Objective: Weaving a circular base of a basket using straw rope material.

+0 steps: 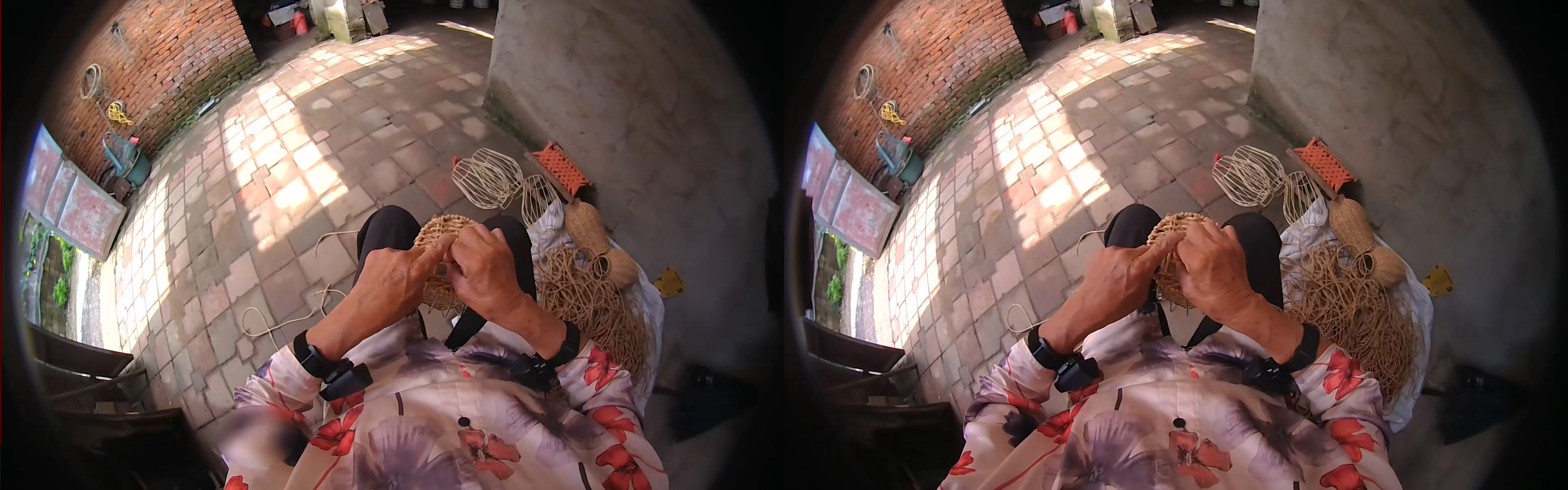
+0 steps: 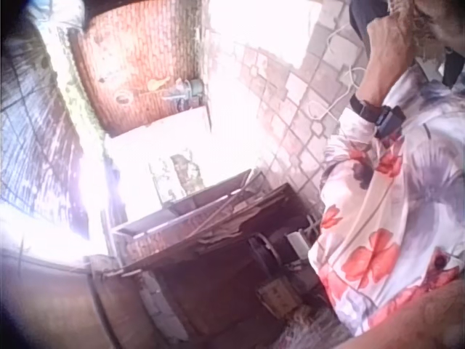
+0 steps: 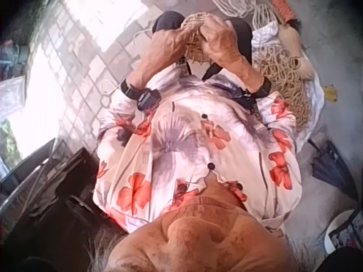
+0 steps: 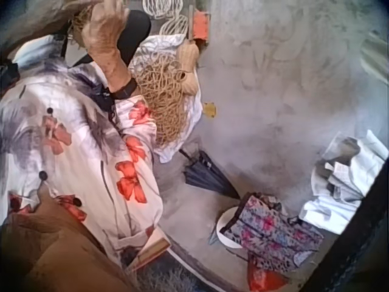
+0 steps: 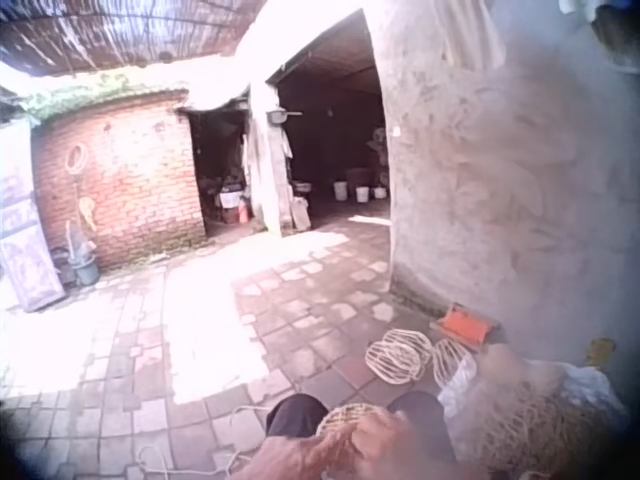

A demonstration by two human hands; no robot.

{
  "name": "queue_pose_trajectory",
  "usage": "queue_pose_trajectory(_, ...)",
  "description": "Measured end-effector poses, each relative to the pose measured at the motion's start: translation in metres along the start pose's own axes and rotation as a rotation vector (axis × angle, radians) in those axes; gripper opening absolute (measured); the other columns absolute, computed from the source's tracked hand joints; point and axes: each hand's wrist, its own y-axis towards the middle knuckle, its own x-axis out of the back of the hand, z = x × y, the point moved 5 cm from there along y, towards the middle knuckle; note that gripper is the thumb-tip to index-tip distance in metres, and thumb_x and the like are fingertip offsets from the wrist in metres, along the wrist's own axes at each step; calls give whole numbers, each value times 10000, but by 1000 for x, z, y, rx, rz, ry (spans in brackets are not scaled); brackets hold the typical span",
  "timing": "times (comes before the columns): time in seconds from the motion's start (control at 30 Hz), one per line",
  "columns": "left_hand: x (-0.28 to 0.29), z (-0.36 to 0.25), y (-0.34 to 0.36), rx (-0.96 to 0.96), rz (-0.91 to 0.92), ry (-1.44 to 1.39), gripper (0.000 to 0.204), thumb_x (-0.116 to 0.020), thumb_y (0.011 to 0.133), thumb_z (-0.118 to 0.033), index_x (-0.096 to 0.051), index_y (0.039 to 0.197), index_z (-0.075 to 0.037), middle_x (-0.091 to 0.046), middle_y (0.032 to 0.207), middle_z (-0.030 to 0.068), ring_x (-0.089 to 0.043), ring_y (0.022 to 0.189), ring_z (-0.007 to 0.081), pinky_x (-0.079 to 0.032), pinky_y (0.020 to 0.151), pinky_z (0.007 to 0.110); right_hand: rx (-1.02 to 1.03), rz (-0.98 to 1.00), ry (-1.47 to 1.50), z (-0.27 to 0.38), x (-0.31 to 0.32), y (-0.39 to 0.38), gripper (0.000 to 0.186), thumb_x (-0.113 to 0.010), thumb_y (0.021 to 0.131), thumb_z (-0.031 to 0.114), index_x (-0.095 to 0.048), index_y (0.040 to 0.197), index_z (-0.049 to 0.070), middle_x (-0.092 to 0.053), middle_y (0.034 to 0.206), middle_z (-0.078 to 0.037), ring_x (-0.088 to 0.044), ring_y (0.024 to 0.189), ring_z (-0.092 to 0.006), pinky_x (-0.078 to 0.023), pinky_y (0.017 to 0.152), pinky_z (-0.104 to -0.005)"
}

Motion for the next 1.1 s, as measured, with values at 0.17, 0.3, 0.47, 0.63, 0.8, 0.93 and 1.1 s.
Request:
queue_pose_trajectory(0.17, -12, 8, 10, 181, 239, 26, 677, -567, 779, 11, -434, 1429, -125, -621, 675, 195, -644, 634, 373, -497, 581, 444, -126, -79, 7, -2, -12, -6, 133, -706, 687, 75, -619, 787, 59, -561, 805, -63, -571, 834, -262, -381, 735, -418)
queue_pose_trajectory(0.3, -17, 26, 12, 227, 215, -221, 689, -548, 788, 21, -412, 1447, -129, -637, 695, 196, -658, 645, 363, -504, 606, 430, -128, -82, -11, 2, -12, -7, 129, -713, 694, 90, -606, 763, 68, -574, 810, -58, -575, 840, -255, -376, 736, -425)
queue_pose_trajectory(0.47, -16, 28, 13, 262, 152, -408, 722, -549, 781, 32, -400, 1462, -153, -657, 729, 177, -678, 688, 336, -517, 644, 387, -135, -80, 7, 0, -10, -9, 138, -716, 689, 97, -594, 752, 85, -582, 824, -52, -574, 853, -253, -368, 745, -427)
queue_pose_trajectory(0.63, -5, 22, 1, 256, -24, -221, 597, -569, 790, 18, -472, 1365, -111, -671, 732, 113, -653, 645, 231, -508, 613, 332, -390, -196, 399, -33, 23, -14, 158, -711, 738, 27, -637, 877, 49, -565, 823, -77, -589, 775, -240, -463, 697, -383)
queue_pose_trajectory(0.8, -35, 51, -45, 813, -279, -1613, 355, -592, 870, -5, -496, 1171, -168, -673, 880, -11, -428, 555, 31, -310, 485, 182, -529, -221, 369, -81, 45, -63, 99, -652, 844, 3, -643, 941, 14, -580, 844, -70, -615, 713, -159, -498, 651, -291)
queue_pose_trajectory(0.93, -44, 48, -41, 862, -165, -1797, 343, -590, 877, -26, -475, 1159, -181, -569, 777, -38, -427, 611, 34, -318, 518, 187, -503, -206, 401, -76, 36, -74, 112, -639, 847, -2, -644, 958, 5, -588, 854, -75, -622, 722, -160, -501, 648, -289)
queue_pose_trajectory(1.1, -31, 45, -32, 719, -194, -1149, 304, -619, 806, -28, -507, 1065, -141, -566, 779, -38, -454, 605, 69, -342, 523, 218, -411, -201, 455, -55, 24, -58, 231, -677, 823, 36, -617, 1046, 28, -553, 843, -78, -596, 708, -174, -495, 633, -294)
